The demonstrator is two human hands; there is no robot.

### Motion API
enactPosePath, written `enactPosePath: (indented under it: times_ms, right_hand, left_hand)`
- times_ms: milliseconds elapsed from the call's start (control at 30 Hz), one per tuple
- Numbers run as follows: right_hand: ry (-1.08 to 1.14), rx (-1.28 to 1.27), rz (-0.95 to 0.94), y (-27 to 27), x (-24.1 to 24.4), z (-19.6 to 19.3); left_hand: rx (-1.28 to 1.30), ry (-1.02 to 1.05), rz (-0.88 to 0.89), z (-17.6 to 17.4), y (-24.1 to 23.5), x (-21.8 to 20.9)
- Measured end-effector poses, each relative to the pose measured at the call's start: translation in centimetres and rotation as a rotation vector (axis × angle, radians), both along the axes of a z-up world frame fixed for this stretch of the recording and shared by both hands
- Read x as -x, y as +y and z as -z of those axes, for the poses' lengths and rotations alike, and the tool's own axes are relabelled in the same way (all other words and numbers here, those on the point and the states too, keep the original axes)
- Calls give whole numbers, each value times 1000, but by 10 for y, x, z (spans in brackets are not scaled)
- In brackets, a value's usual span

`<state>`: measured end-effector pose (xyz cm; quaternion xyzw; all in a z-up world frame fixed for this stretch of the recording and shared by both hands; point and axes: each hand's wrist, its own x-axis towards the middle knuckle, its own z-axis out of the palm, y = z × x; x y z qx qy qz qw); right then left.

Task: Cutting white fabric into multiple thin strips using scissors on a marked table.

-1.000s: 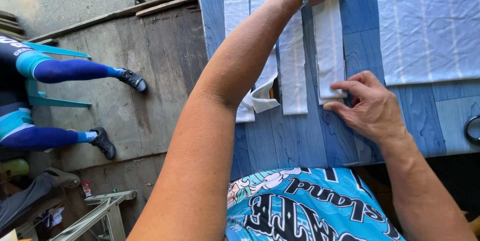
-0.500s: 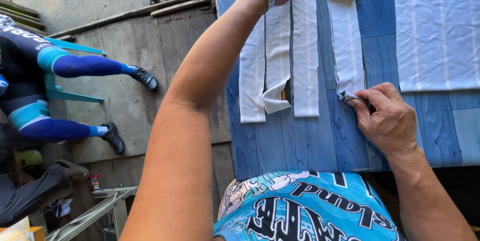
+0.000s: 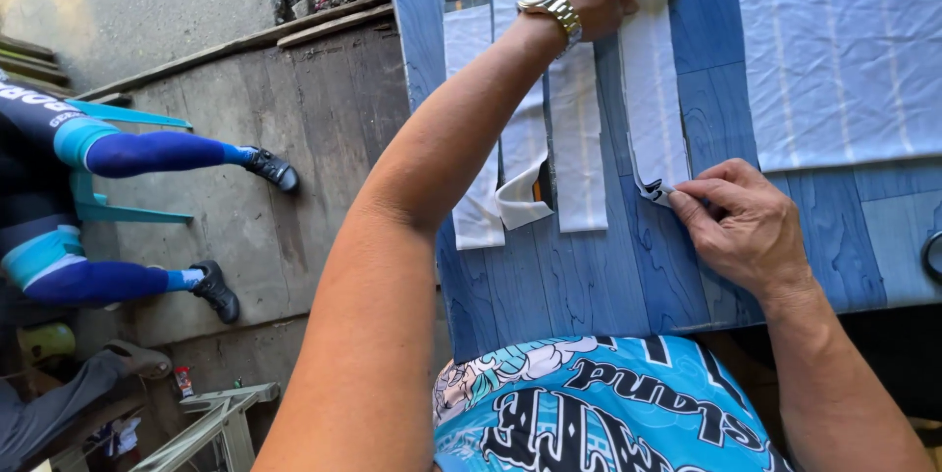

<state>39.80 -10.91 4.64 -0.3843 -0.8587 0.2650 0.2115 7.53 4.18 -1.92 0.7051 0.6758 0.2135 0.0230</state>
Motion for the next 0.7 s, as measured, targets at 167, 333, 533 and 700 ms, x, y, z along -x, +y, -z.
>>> enactPosePath:
  times_ms: [167, 333, 533, 700]
  right_hand:
    - [-53, 107, 28, 5, 2, -6]
    - [-68, 237, 22, 12, 1, -10]
    - [-64, 275, -19, 15, 1, -15]
    - [-135, 323, -1, 16, 3, -21]
  left_hand:
    - [-46, -5, -22, 12, 2, 4]
    - [-48, 16, -28, 17, 1, 8]
    - [-26, 1, -29, 20, 5, 8]
    - [-22, -25, -31, 22, 2, 9]
